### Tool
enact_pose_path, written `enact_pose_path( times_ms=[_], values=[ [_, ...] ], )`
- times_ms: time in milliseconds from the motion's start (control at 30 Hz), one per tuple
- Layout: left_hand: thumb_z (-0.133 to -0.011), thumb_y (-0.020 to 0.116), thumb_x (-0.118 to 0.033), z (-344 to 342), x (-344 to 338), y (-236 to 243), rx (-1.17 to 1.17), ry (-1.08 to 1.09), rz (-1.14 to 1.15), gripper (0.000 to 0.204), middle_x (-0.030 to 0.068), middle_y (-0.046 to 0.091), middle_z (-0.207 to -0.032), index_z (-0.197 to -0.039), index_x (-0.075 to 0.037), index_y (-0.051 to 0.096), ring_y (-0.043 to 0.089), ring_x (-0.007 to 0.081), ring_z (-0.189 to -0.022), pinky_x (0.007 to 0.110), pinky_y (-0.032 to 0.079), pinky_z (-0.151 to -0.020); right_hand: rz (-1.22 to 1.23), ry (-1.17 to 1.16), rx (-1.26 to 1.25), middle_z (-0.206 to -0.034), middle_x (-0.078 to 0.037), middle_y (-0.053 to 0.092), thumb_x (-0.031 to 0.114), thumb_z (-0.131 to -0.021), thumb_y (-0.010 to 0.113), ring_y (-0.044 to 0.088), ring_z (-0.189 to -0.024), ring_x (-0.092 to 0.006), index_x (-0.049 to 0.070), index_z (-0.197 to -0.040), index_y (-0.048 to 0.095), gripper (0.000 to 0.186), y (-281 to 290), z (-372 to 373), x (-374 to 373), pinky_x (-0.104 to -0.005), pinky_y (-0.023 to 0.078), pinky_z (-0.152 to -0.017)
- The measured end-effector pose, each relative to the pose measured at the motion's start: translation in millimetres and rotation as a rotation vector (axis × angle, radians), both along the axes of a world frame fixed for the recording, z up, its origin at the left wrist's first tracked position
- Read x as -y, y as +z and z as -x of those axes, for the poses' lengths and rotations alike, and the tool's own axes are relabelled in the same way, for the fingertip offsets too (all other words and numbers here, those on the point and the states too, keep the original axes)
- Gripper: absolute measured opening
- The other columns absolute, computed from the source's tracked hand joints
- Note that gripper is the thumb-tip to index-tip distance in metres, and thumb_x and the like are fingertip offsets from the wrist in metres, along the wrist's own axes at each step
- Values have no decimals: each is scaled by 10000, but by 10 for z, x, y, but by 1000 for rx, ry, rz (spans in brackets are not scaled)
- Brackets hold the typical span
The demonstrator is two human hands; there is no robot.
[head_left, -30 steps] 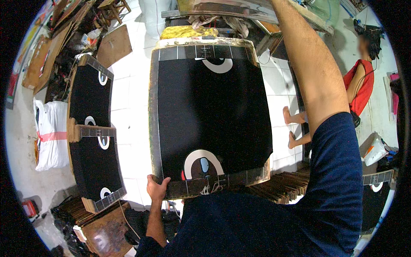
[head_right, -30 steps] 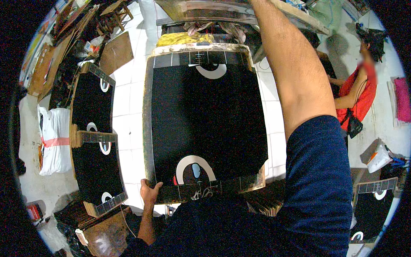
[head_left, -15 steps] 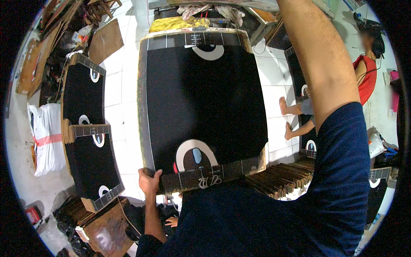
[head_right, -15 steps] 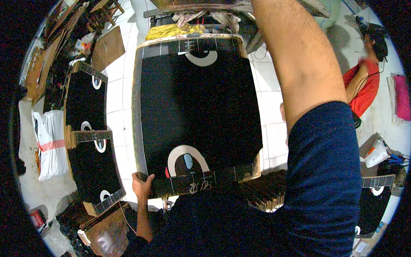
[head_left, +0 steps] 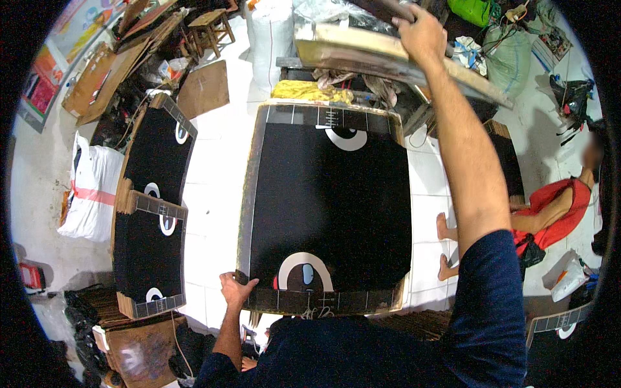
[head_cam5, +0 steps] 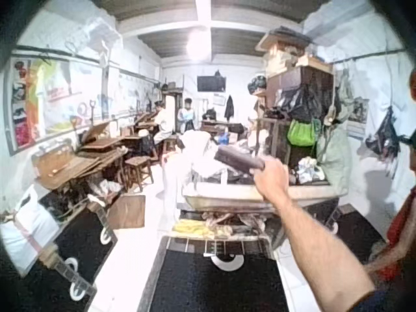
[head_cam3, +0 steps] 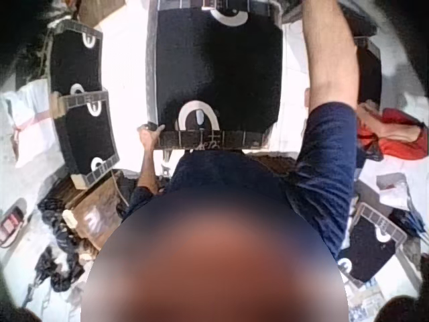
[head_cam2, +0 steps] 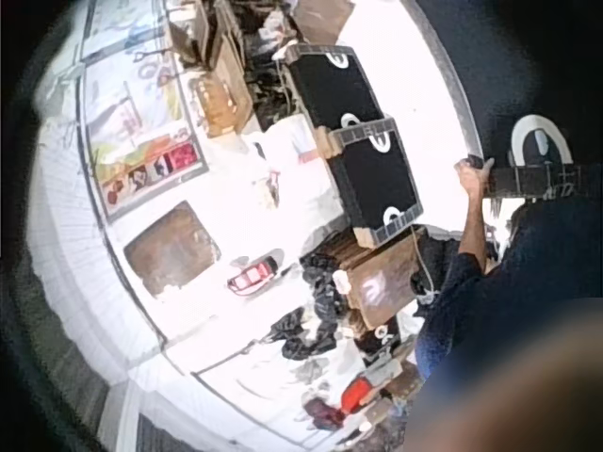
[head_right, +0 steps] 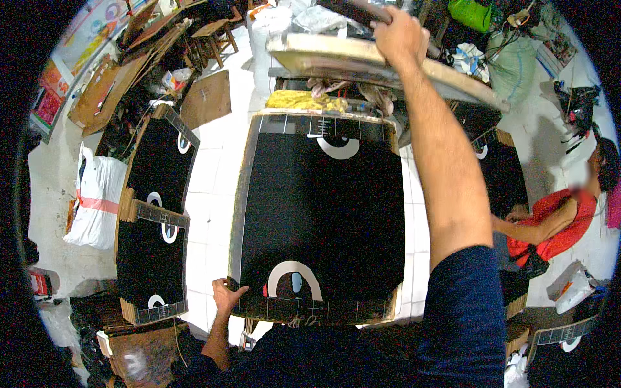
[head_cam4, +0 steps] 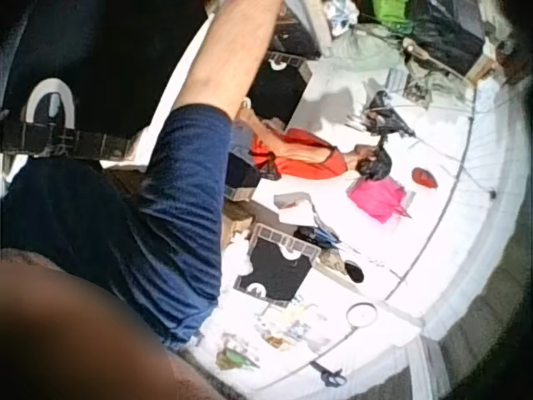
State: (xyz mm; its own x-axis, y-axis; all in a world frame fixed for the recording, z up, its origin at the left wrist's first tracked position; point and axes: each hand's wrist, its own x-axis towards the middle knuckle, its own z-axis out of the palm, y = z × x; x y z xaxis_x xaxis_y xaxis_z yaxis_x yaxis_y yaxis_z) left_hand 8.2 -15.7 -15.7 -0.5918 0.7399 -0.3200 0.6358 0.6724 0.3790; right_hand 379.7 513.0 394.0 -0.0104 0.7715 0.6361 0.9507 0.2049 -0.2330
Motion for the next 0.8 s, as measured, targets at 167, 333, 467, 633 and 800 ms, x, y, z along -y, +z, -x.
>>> enact_pose_path(
  times_ms=[167, 333, 467, 633, 800],
  values=[
    [-794, 860, -493, -468, -1263, 737, 238, -164, -487, 930, 303, 548, -1398, -1420, 86, 490, 521, 464, -1320, 496, 431, -1112, -334, 155, -58, -1106, -29, 726, 108, -812, 727, 637, -1116, -264, 194, -1124, 754, 324, -827, -44, 626, -450, 436, -1013],
    [-947, 625, -658, -1368, -2741, 1670, 1665, 315, -776, 904, 203, 535, -1440, -1515, 5, 390, 566, 302, -1274, 501, 470, -1069, -356, 248, -200, -1050, -68, 707, 189, -944, 612, 632, -1094, -303, 141, -1112, 720, 206, -1840, -48, 1386, -503, 413, -982],
    [-967, 443, -718, -1712, -2872, 1426, 1675, 818, -564, 826, 144, 504, -1450, -1493, -81, 473, 514, 293, -1289, 542, 356, -1133, -164, 178, -134, -1038, -16, 696, 112, -844, 658, 613, -1065, -272, 179, -1104, 731, 278, -2581, -55, 1762, -448, 378, -1042],
    [-994, 524, -630, -1576, -2532, 372, 1352, 856, -352, 831, 212, 542, -1386, -1488, 33, 438, 553, 322, -1236, 517, 387, -1109, 190, 195, 23, -1056, -24, 676, 32, -718, 724, 591, -1076, -271, 171, -1126, 694, 433, -3189, -153, 1212, -457, 391, -1027],
    [-770, 888, -472, -1424, -2367, -127, -39, -318, -653, 977, 264, 518, -1422, -1466, 43, 437, 482, 407, -1368, 534, 370, -1138, 276, 223, 143, -1092, -53, 673, 30, -710, 716, 598, -1082, -299, 145, -1150, 675, 457, -3431, -81, 331, -458, 405, -991]
  ],
)
